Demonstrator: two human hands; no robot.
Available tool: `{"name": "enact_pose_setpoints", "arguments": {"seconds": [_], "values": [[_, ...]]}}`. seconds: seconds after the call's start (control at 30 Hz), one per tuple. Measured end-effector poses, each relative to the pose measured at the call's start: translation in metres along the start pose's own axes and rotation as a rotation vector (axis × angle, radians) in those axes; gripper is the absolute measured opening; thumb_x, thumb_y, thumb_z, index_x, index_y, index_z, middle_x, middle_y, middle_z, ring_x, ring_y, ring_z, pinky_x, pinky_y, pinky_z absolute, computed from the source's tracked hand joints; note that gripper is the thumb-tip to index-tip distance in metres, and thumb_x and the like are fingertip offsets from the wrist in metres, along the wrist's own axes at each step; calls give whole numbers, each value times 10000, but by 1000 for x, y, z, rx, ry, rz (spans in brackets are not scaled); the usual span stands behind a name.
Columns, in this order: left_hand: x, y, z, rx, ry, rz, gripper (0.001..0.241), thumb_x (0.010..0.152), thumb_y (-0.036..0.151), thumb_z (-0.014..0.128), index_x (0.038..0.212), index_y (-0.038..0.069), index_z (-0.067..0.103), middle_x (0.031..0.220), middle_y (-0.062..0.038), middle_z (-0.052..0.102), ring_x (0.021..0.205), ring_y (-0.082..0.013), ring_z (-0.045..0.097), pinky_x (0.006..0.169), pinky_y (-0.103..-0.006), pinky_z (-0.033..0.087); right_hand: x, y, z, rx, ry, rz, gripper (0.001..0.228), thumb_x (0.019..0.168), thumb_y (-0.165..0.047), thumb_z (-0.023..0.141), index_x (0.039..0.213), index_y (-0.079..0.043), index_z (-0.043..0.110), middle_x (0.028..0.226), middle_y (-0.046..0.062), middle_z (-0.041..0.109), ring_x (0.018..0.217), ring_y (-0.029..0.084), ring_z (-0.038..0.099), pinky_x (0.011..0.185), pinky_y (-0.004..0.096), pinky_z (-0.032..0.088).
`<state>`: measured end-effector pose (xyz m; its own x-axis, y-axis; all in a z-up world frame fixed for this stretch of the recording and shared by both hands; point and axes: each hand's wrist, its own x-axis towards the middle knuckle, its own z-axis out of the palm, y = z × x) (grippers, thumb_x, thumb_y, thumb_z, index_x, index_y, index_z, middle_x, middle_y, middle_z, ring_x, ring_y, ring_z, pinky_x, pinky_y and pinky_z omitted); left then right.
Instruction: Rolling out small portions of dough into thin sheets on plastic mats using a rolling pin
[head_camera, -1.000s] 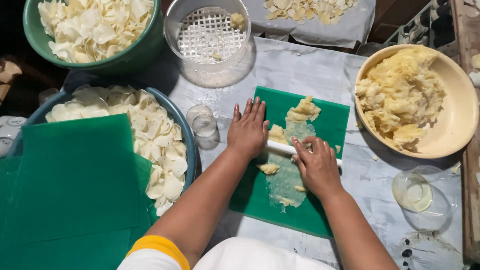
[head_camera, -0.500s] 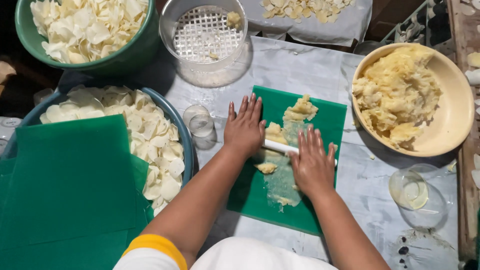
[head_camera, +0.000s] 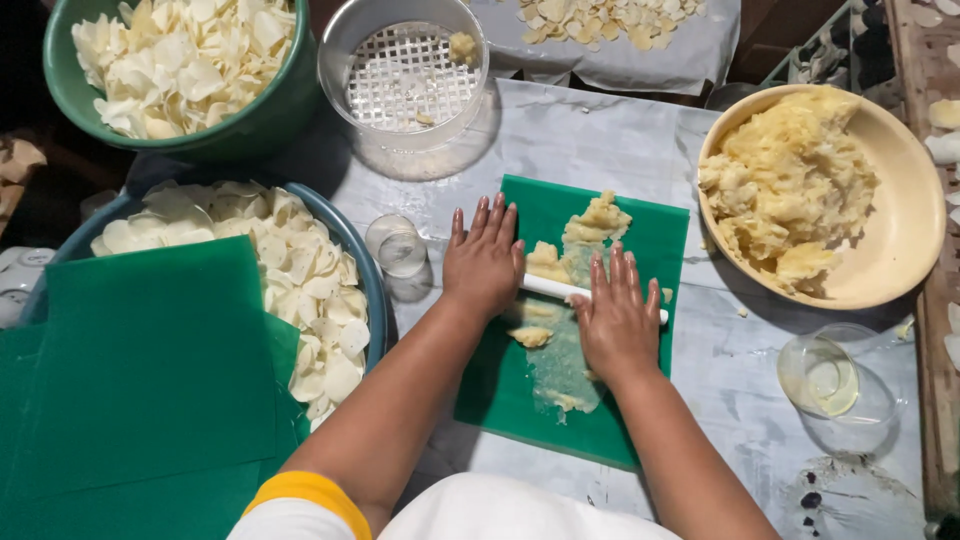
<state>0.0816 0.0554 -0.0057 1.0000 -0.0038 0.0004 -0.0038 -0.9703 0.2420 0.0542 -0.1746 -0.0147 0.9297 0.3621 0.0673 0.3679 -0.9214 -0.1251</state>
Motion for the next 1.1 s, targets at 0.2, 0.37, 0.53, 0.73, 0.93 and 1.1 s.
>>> {"name": "enact_pose_setpoints", "arguments": {"seconds": [0.2,0.37,0.53,0.73,0.93,1.1], "values": [[2,-7,-9,-47,-81,-43,636,1071,414,279,1635,121,261,1712,-123,217,1584,-311,186,1269,-575,43,-3,23,11,0,181,-140,385,880,-435,661,1262,-394,642,1139,-134,546,1149,141,566,994,409,427],[-17,-2,-23,-63,-14,-25,618,1068,358,301,1632,106,270,1711,-130,219,1584,-314,177,1269,-566,30,-16,16,-4,-79,239,-273,404,924,-380,621,1321,-305,603,1053,-65,566,1105,174,587,945,389,415],[-24,-4,-8,-44,6,-15,609,1065,351,303,1619,99,298,1707,-122,235,1588,-300,164,1277,-546,21,-24,15,3,-19,206,-263,465,926,-321,624,1389,-312,589,1073,-22,560,1064,226,601,888,410,446],[-47,3,-21,-52,-8,-24,624,1073,370,263,1647,130,211,1735,-87,134,1595,-285,99,1278,-525,1,-47,-6,-15,87,114,-235,541,1026,-366,490,1528,-166,466,1441,125,484,1360,342,470,1070,508,350],[-18,-1,-6,-40,-49,-55,652,1068,415,249,1646,117,196,1734,-110,112,1601,-305,73,1281,-555,-8,-1,-10,-19,10,-65,-36,707,1076,-551,309,1632,-114,292,1692,200,268,1573,370,216,1207,705,95],[-49,8,-28,-61,-90,-67,674,1076,459,221,1649,106,178,1735,-125,99,1603,-312,59,1276,-560,-18,-23,-20,-28,32,-48,5,685,1065,-471,379,1632,-101,277,1711,226,197,1577,389,185,1208,687,149]]}}
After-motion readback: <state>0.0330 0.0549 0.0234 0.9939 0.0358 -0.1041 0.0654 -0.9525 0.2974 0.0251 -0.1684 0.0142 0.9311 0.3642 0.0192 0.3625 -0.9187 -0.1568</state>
